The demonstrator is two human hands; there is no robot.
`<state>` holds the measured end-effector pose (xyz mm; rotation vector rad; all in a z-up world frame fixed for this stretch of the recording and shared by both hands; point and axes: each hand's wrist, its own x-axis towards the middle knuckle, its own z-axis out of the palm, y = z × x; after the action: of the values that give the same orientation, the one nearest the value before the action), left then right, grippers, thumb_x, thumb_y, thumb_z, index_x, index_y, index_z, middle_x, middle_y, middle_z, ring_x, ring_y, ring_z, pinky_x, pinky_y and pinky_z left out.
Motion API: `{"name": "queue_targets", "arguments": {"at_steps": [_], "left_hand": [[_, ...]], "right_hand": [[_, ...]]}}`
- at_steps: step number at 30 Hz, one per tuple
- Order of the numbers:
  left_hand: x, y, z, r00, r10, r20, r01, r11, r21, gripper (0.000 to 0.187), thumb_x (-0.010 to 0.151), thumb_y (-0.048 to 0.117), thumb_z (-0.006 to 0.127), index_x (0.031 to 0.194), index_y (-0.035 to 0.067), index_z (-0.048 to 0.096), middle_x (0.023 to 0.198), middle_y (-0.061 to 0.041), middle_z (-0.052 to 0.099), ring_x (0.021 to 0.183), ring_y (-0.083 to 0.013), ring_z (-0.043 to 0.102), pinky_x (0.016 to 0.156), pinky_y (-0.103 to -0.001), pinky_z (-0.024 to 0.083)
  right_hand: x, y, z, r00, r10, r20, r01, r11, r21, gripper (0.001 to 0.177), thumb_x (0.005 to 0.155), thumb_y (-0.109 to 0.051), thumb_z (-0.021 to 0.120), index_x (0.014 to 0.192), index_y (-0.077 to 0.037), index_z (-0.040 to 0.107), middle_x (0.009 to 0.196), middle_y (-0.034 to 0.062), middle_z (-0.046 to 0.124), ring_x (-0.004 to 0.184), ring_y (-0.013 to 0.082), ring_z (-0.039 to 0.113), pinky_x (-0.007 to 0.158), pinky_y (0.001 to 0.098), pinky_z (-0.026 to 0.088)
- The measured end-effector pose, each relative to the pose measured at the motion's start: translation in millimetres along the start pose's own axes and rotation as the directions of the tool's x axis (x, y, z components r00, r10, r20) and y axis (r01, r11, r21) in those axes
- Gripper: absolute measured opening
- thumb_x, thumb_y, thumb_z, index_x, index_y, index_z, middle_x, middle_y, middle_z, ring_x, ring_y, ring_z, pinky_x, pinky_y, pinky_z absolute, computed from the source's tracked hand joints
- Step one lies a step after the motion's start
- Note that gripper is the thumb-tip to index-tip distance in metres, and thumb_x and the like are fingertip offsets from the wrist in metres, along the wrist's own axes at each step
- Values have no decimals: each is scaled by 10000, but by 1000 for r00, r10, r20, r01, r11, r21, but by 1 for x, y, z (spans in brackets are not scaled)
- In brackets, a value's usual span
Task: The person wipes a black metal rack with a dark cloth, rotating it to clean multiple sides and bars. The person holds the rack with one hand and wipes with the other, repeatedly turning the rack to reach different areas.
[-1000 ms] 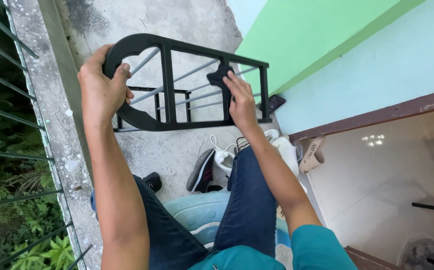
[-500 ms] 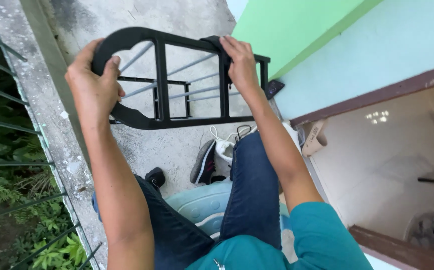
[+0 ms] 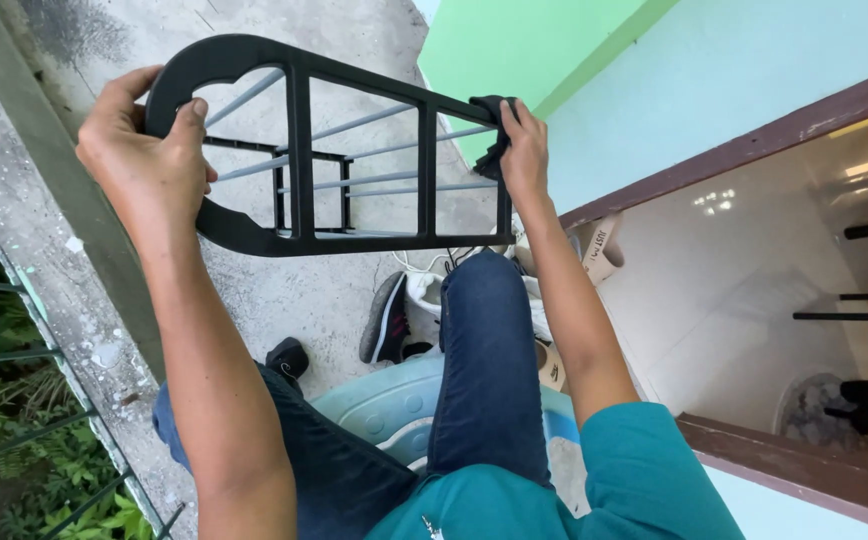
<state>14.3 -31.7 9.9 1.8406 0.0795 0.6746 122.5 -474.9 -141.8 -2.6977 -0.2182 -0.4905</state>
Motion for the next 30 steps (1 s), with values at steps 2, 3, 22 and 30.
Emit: {"name": "queue_targets", "arguments": {"at_steps": [2,3,22,30], "left_hand": [[0,-1,1,999,51,1,-51,998,21,219,1003,-57,757,1205,-78,674,797,-157,660,382,-159,547,290,-311,501],[-1,-2,3,994,107,0,-107,994,38,223,1003,-85,772,1199,-102,667,807,-180,665,394,-161,560,292,-311,517],[-5,-17,-6,975,116,-192,-103,992,77,197,955,-71,787,1129,-77,695,796,-192,701,334,-171,528,261,-333,471],[-9,-13,21,998,19,-63,-29,986,-167,302,1086,132,382,1346,6,471,946,-175,628,459,-198,631,484,-302,506]], "right_hand": [[-22,17,3,999,-33,18,33,998,-53,712,911,260,384,1522,-101,448,1546,244,382,1329,460,407,994,548,428],[-34,27,1,997,-70,32,73,992,-107,743,938,249,391,1569,-143,398,1601,235,296,1349,480,394,852,564,471],[-99,-101,-51,985,-67,157,44,989,143,702,752,199,388,1378,-41,597,1120,178,545,1072,349,559,987,417,449],[-52,-292,-42,832,-554,-42,555,829,67,734,859,-554,854,1296,-15,613,1443,176,463,1269,372,473,1097,517,491]]}}
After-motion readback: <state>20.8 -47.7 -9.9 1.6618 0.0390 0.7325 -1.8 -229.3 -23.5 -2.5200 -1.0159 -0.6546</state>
